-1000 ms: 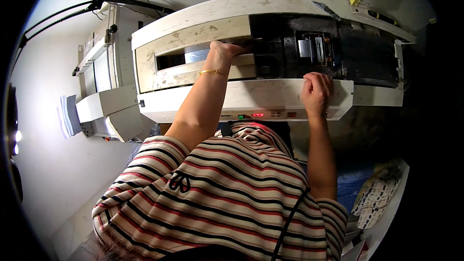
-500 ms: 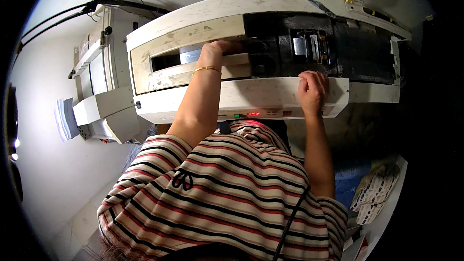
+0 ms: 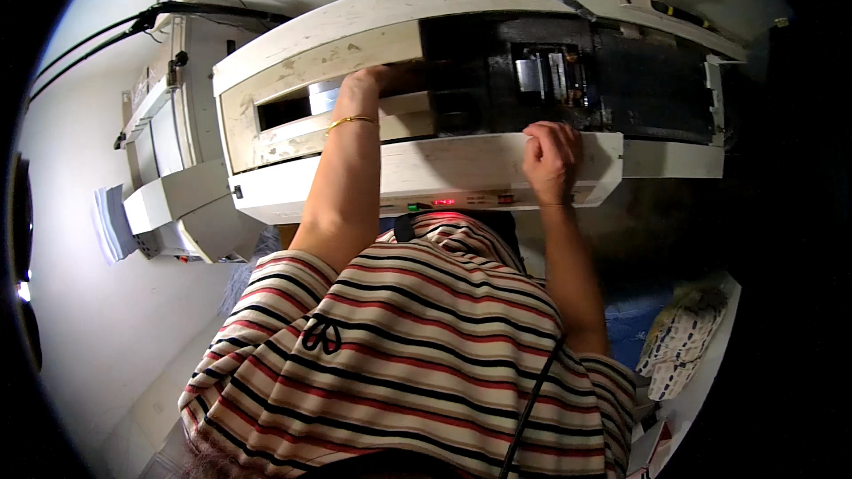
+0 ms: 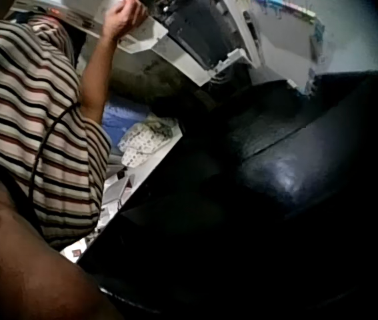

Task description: The person opens the top cover of a paper processing machine and adjusts internal components by hand. They then retrieve a stack of documents from a nearby surface, align the stack, and place it into the machine's input slot.

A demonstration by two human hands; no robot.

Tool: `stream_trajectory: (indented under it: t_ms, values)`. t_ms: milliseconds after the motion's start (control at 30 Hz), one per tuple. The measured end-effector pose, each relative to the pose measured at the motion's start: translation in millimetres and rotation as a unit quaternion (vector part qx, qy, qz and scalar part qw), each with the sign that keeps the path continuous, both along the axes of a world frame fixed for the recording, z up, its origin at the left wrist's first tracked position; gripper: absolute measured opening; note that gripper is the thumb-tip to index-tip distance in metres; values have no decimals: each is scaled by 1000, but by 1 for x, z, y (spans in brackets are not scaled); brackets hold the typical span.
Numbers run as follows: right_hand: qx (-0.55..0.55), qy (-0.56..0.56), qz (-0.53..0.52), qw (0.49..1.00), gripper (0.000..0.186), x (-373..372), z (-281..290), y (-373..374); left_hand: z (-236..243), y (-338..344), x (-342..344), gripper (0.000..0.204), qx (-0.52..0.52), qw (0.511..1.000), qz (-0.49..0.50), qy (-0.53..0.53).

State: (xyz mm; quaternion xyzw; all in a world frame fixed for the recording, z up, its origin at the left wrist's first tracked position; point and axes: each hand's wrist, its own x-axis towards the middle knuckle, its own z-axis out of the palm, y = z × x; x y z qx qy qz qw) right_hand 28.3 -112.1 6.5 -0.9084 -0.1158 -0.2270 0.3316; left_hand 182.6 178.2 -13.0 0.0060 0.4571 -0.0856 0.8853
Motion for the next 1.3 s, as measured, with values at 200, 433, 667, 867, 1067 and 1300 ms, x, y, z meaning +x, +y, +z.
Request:
stream_trajectory:
  t_ms: [200,433,667,867,1067,1300]
  values:
    - [54,25,8,998,14,16,2,-11,-12,2,-1,53,-20,999,29,-10]
    - [-90,55,-28,994,39,156,8,-61,-6,2,-20,53,24,999,28,-2]
    - [-227,30,14,973,32,195,-7,-74,58,-40,-40,42,138,983,63,106]
    - [-310,-22,108,944,16,208,13,-80,64,-97,-96,25,280,942,-129,-134]
    - [-319,-87,167,929,14,217,88,-61,70,-112,-104,22,387,842,-277,-254]
    - [7,195,42,980,15,150,100,-58,70,-124,-104,20,403,812,-295,-304]
